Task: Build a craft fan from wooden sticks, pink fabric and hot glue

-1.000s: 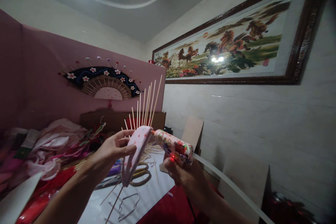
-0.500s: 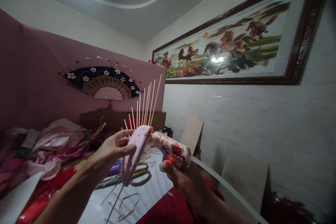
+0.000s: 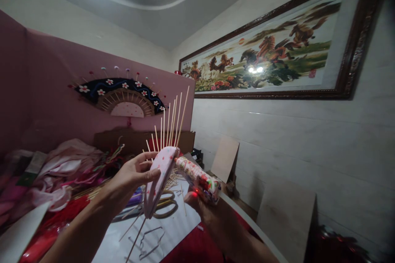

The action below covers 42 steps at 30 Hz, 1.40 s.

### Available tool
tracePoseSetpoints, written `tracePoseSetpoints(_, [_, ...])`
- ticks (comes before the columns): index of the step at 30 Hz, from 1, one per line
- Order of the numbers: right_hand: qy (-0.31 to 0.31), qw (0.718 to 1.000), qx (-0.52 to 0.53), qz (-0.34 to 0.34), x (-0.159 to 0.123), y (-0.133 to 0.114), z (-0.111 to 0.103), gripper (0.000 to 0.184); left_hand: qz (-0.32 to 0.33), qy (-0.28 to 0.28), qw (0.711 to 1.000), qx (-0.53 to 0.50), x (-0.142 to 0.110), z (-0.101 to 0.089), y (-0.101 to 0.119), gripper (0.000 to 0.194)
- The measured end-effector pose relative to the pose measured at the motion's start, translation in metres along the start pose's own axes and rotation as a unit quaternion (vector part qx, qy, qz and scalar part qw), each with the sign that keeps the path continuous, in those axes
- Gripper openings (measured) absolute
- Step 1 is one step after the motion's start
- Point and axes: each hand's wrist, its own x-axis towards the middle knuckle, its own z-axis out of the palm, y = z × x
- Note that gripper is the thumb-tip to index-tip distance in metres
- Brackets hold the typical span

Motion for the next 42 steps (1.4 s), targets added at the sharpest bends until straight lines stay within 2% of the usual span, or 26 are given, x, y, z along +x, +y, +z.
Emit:
tracePoseSetpoints(4, [0.024,0.990,-0.092,-0.107,0.004,0.010,0.006,0.040,0.000,0.004,1.000,-0.005,0.000,0.000,-0.001,0.069])
tracePoseSetpoints(8, [0.109,0.939,-0.220,-0.241,0.005,0.021,0.013,0.042,0.006,0.008,1.000,0.002,0.000,-0.001,-0.002,0.071])
tracePoseSetpoints(11, [0.115,0.913,-0.270,-0.282,0.005,0.022,0.014,0.046,0.000,0.002,1.000,0.000,0.000,0.000,-0.001,0.072])
tracePoseSetpoints(17, [0.132,0.886,-0.328,-0.299,0.003,0.036,0.018,0.038,-0.006,0.004,1.000,-0.012,-0.002,0.001,0.001,0.069])
tracePoseSetpoints(21, [0.142,0.885,-0.339,-0.284,0.002,0.048,0.024,0.045,-0.005,0.009,1.000,-0.014,-0.001,0.002,0.000,0.068])
tracePoseSetpoints(28, [0.197,0.856,-0.390,-0.276,0.003,0.027,0.031,0.046,0.006,0.000,1.000,-0.015,-0.001,0.002,-0.001,0.057])
tracePoseSetpoints(34, [0.233,0.849,-0.392,-0.267,0.003,0.016,0.035,0.054,0.014,-0.002,1.000,-0.021,-0.001,0.002,-0.001,0.053])
tracePoseSetpoints(38, [0.234,0.843,-0.396,-0.278,0.004,0.016,0.035,0.050,0.018,-0.004,1.000,-0.024,-0.001,0.002,-0.001,0.052])
tracePoseSetpoints(42, [0.201,0.856,-0.385,-0.281,0.003,0.023,0.032,0.044,0.020,-0.006,0.999,-0.025,-0.001,0.002,-0.001,0.052])
